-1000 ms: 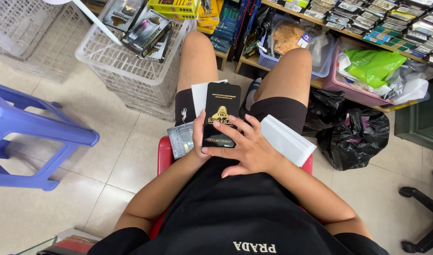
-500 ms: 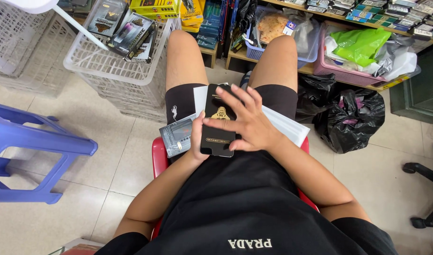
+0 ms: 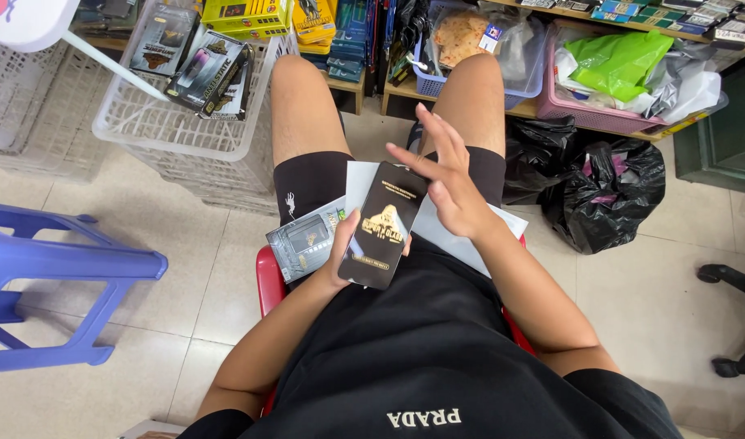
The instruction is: The recorder unboxes a screen protector and prepares it for application.
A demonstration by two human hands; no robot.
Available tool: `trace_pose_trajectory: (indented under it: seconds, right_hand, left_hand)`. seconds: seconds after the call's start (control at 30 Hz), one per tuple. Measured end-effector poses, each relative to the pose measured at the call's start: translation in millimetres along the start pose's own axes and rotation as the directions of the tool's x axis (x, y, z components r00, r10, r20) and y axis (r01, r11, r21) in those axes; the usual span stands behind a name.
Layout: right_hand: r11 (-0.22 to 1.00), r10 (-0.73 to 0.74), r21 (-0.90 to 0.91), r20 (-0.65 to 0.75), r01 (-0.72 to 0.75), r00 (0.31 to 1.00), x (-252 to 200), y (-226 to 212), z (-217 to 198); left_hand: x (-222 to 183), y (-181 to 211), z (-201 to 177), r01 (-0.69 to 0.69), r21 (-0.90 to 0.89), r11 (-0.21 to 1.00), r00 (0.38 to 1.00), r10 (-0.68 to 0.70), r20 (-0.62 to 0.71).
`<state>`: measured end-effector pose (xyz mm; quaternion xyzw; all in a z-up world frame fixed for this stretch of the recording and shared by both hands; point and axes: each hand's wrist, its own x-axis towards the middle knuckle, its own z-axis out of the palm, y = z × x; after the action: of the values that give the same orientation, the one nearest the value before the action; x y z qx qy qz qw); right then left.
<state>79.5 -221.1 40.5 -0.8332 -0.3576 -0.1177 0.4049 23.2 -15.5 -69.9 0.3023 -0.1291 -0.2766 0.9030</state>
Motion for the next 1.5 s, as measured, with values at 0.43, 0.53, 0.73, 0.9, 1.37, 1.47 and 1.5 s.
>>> trace_pose_trajectory:
  seconds: [0.43, 0.53, 0.73, 0.9, 1.37, 1.47, 1.5]
  right_hand:
    - [0.925, 0.029, 0.375, 0.076, -0.055, 0.997, -21, -25, -29]
    - [0.988, -0.084, 0.133, 0.009, 0.082, 0.996, -19, -52, -35]
    - [0.98, -0.157, 0.148, 0.137, 0.137, 0.978, -26, -74, -31]
    - [0.986, -0.133, 0.12, 0.169, 0.114, 0.977, -29, -81, -33]
    - [0.887, -0.043, 0.405, -0.407, 0.222, 0.913, -60, -31, -43]
    - [0.797, 0.03, 0.503, -0.588, 0.336, 0.808, -67, -16, -32]
    - [0.782, 0.054, 0.516, -0.614, 0.349, 0.787, -69, -12, -29]
  left_hand:
    - [-9, 63, 46, -0.495, 0.815, 0.3, 0.842, 0.397, 0.365]
    - [-14, 68, 51, -0.5, 0.853, 0.151, 0.791, 0.479, 0.379]
    - [-26, 39, 39, -0.57, 0.797, 0.198, 0.701, 0.624, 0.346]
    - [-31, 40, 45, -0.567, 0.724, 0.393, 0.741, 0.627, 0.24]
    - [-19, 31, 18, -0.477, 0.748, 0.461, 0.709, 0.705, 0.018]
    - [-15, 31, 14, -0.448, 0.785, 0.427, 0.712, 0.702, 0.024]
    - [-14, 32, 13, -0.438, 0.792, 0.425, 0.721, 0.692, 0.027]
